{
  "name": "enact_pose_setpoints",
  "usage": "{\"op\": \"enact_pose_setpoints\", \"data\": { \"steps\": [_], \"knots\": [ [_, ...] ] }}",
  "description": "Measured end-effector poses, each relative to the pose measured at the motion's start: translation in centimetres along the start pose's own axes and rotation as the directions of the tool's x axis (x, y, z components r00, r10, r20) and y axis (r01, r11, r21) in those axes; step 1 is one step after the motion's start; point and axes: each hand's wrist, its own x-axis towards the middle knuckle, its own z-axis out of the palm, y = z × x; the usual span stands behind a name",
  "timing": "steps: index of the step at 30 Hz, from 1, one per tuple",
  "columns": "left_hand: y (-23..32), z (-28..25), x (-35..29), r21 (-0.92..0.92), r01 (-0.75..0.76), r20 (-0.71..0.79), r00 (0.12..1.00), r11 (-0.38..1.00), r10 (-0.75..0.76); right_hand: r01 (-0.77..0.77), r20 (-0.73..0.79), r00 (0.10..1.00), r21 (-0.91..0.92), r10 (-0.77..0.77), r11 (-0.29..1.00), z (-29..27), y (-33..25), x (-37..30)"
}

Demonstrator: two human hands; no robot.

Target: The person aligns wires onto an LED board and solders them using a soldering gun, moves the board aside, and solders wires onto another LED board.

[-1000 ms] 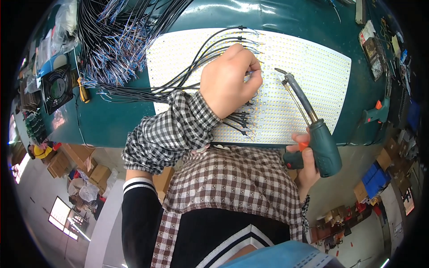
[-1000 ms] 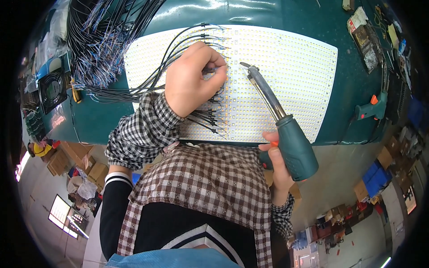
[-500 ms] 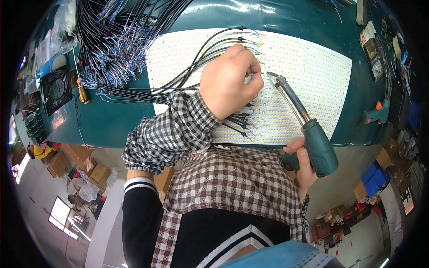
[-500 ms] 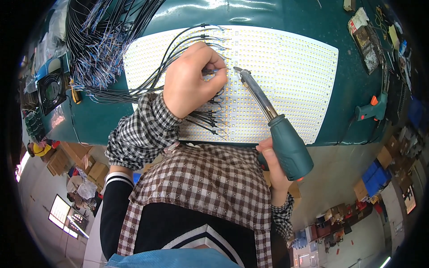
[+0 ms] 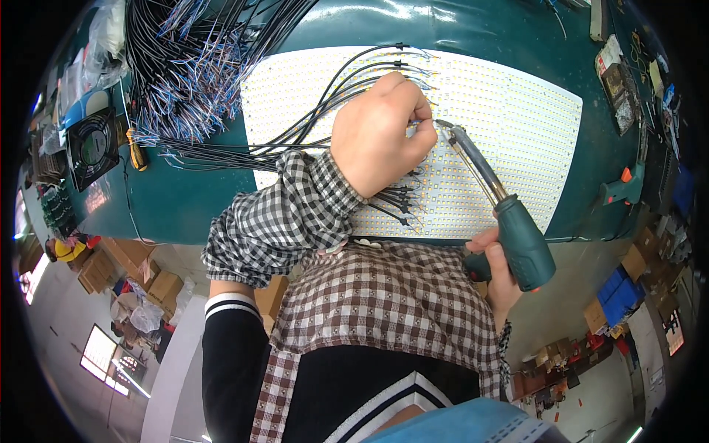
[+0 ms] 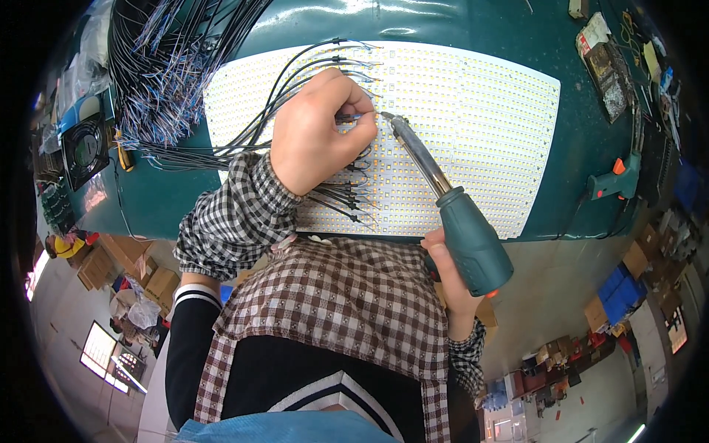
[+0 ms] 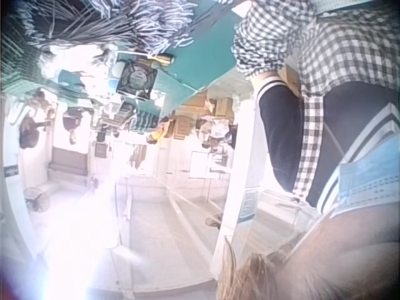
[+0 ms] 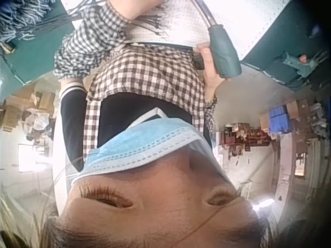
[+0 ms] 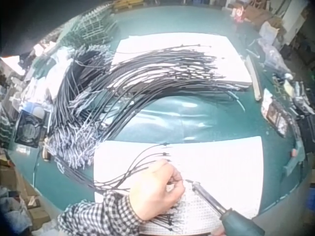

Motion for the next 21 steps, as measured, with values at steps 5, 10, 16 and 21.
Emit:
{"op": "enact_pose_setpoints", "data": {
  "steps": [5, 10, 16, 21],
  "knots": [
    [0.0, 0.0, 0.1, 0.003, -0.005, 0.001, 1.0, 1.0, 0.005, 0.016, 0.014, 1.0, -0.048, -0.015, 0.999, -0.1, 0.1, 0.0],
    [-0.1, 0.0, 0.0, -0.006, -0.003, 0.003, 1.0, 1.0, 0.003, 0.022, -0.023, 0.999, 0.006, -0.022, 1.0, -0.1, -0.2, 0.0],
    [0.1, -0.4, 0.1, 0.01, -0.001, 0.038, 0.999, 1.0, 0.0, 0.034, -0.04, 0.999, -0.007, -0.035, 0.999, -0.1, -0.1, 0.0],
    [1.6, -2.0, -2.4, 0.165, -0.274, -0.169, 0.939, 0.947, 0.301, 0.083, -0.03, 0.996, 0.005, -0.083, 0.997, -0.6, 0.1, 0.1]
  ]
}}
